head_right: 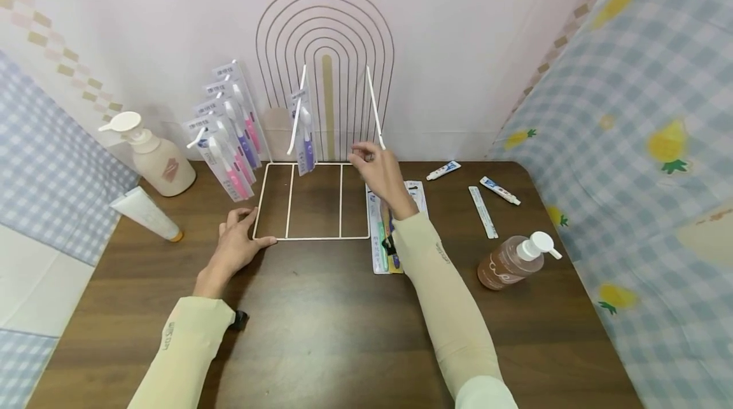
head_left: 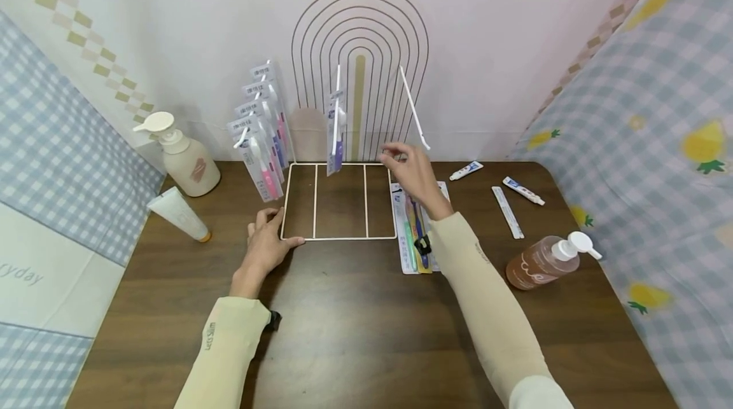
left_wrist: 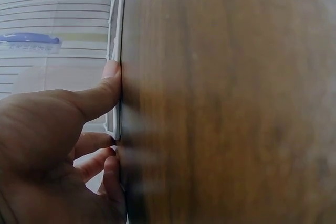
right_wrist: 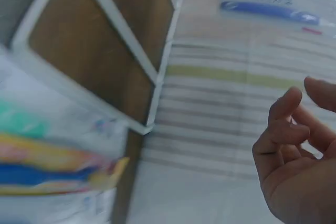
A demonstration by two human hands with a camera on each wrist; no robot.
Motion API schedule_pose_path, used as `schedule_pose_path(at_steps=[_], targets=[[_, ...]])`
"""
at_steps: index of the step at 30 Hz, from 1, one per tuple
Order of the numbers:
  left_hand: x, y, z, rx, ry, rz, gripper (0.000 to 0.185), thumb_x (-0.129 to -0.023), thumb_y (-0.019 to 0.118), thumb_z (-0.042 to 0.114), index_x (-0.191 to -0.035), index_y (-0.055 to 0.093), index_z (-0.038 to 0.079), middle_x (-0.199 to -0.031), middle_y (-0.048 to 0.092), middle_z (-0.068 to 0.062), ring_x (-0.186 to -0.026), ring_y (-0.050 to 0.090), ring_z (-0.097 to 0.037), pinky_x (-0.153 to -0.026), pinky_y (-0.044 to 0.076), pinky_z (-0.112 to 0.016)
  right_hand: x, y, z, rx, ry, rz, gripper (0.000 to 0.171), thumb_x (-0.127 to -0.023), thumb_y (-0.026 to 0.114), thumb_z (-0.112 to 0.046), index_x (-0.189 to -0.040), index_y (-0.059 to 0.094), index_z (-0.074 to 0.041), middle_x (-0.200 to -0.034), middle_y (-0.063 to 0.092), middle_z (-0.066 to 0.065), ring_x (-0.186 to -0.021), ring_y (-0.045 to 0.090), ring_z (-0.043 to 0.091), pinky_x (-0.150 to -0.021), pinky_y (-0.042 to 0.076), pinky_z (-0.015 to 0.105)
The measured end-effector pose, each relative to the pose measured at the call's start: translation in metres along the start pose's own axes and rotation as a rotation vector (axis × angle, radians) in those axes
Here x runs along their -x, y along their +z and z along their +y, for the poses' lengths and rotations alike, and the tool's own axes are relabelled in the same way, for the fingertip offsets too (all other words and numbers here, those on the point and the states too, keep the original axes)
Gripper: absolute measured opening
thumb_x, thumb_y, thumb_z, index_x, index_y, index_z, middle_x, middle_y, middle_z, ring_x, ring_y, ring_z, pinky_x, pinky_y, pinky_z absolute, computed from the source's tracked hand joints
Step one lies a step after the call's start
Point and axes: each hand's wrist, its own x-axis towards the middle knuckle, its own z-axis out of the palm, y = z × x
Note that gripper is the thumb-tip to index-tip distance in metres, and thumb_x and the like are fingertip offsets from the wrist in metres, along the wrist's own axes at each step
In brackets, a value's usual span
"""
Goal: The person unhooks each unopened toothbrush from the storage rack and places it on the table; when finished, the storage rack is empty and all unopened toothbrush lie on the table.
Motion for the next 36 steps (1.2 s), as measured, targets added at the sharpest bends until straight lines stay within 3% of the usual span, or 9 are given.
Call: schedule_pose_path(at_steps=[4, 9, 12, 15, 20, 31, 36], targets=[[0.003, -0.003, 0.006, -0.001, -0.017, -0.018, 0.098, -0.104, 0.086, 0.031, -0.178, 0.031, -0.002, -0.182, 0.027, -0.027, -0.141, 0.035, -0.054, -0.122, 0.037, -0.065, -0.016, 0.007, -0.027, -0.059, -0.042, -0.077, 0.046, -0.111, 0.075, -0.019, -0.152, 0.071, 0.0, -0.128, 0.073, 0.019, -0.077, 0.066, 0.016, -0.066, 0.05, 0.02], [0.001, -0.001, 0.003, 0.011, -0.001, -0.007, 0.098, -0.103, 0.087, 0.03, -0.177, 0.032, -0.003, -0.181, 0.028, -0.028, -0.14, 0.035, -0.055, -0.122, 0.037, -0.067, -0.03, 0.018, -0.057, -0.063, -0.078, -0.163, 0.054, -0.11, 0.076, -0.017, -0.161, 0.064, -0.003, -0.146, 0.065, 0.024, -0.093, 0.068, 0.02, -0.082, 0.061, 0.027], [0.0, 0.0, 0.001, 0.003, 0.009, -0.007, 0.098, -0.103, 0.087, 0.033, -0.177, 0.033, -0.002, -0.181, 0.029, -0.027, -0.14, 0.036, -0.054, -0.121, 0.038, -0.067, -0.034, 0.025, -0.066, -0.13, -0.077, -0.185, 0.048, -0.11, 0.075, -0.012, -0.155, 0.066, 0.001, -0.147, 0.062, 0.023, -0.1, 0.07, 0.029, -0.087, 0.066, 0.035], [-0.001, 0.002, 0.0, 0.006, 0.011, -0.008, 0.099, -0.102, 0.088, 0.034, -0.177, 0.034, -0.001, -0.181, 0.029, -0.027, -0.14, 0.036, -0.054, -0.121, 0.038, -0.067, -0.036, 0.03, -0.071, -0.216, -0.065, -0.175, 0.032, -0.11, 0.072, -0.005, -0.14, 0.071, 0.006, -0.138, 0.065, 0.02, -0.096, 0.07, 0.032, -0.082, 0.064, 0.032], [-0.001, 0.004, -0.001, 0.008, 0.009, -0.003, 0.098, -0.103, 0.087, 0.03, -0.177, 0.033, -0.003, -0.181, 0.029, -0.027, -0.142, 0.035, -0.053, -0.123, 0.038, -0.067, -0.035, 0.034, -0.073, -0.318, -0.081, -0.135, 0.014, -0.111, 0.067, 0.002, -0.121, 0.071, 0.009, -0.115, 0.067, 0.013, -0.078, 0.064, 0.021, -0.069, 0.054, 0.021], [0.0, 0.002, -0.001, 0.008, 0.003, -0.006, 0.098, -0.103, 0.087, 0.031, -0.178, 0.032, -0.002, -0.181, 0.028, -0.027, -0.142, 0.034, -0.054, -0.123, 0.037, -0.068, -0.032, 0.028, -0.073, -0.378, -0.117, -0.015, 0.015, -0.109, 0.069, 0.005, -0.121, 0.071, 0.014, -0.099, 0.069, 0.006, -0.074, 0.067, 0.014, -0.056, 0.045, 0.019], [0.0, 0.001, -0.002, 0.002, 0.0, -0.004, 0.098, -0.103, 0.086, 0.031, -0.178, 0.032, -0.002, -0.181, 0.028, -0.026, -0.142, 0.034, -0.054, -0.123, 0.038, -0.068, -0.031, 0.027, -0.07, -0.399, -0.136, 0.017, 0.015, -0.109, 0.067, 0.007, -0.12, 0.071, 0.016, -0.1, 0.068, 0.005, -0.073, 0.065, 0.008, -0.059, 0.045, 0.02]])
